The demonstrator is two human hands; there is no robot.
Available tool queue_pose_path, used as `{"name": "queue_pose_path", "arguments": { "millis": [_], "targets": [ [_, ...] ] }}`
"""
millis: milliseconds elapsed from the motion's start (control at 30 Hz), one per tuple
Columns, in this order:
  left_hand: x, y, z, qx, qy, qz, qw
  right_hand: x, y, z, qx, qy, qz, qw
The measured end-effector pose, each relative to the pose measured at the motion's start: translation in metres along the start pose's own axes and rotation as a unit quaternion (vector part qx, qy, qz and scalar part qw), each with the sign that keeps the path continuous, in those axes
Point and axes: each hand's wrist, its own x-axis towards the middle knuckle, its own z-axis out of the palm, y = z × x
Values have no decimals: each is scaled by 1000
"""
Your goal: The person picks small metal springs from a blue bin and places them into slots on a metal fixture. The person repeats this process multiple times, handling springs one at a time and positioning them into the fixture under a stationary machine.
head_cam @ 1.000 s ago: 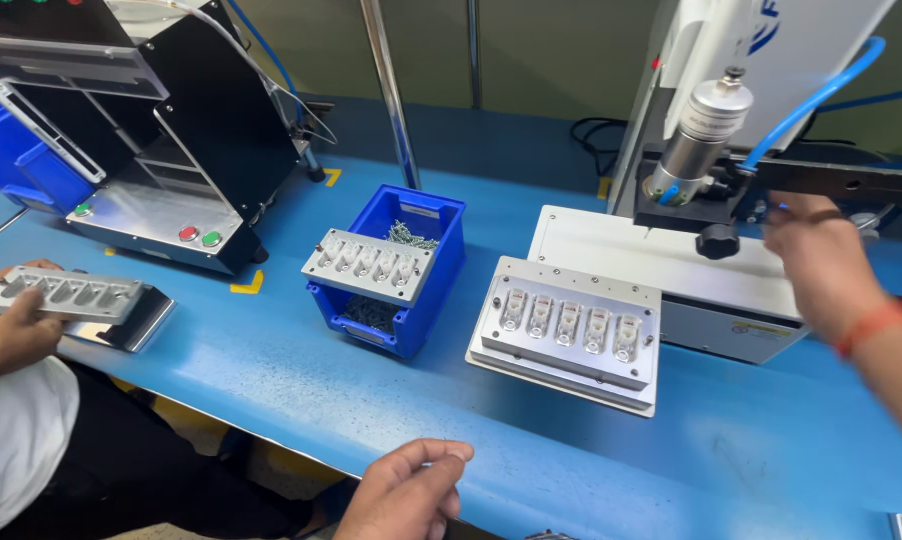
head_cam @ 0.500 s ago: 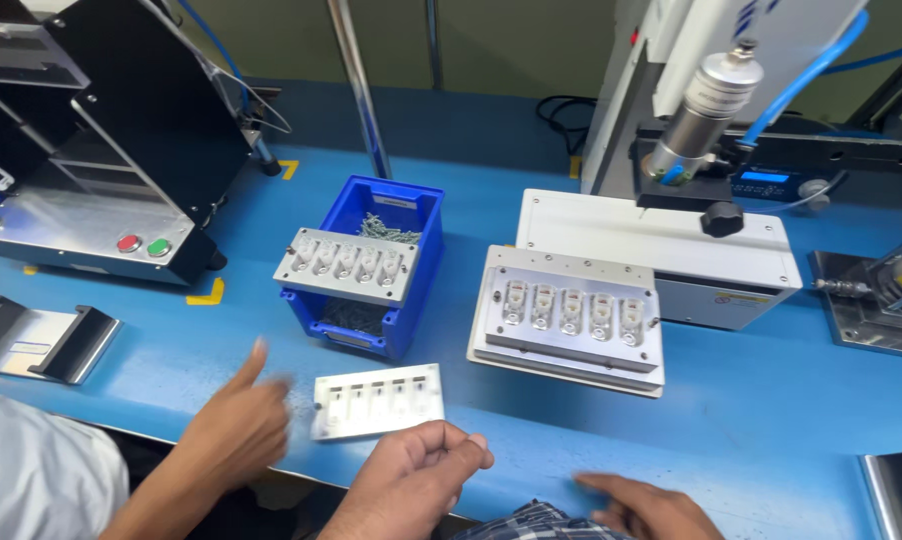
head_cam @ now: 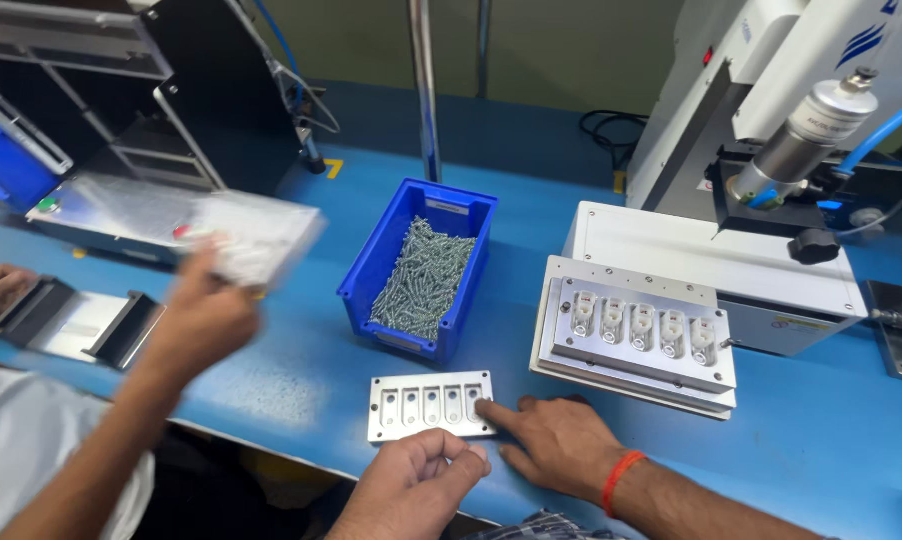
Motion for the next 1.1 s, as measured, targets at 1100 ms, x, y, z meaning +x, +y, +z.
{"name": "queue_pose_path", "arguments": {
  "millis": [1100],
  "targets": [
    [216,83,-67,759,108,68,639,-169,146,162,341,86,449,821]
  ]
}}
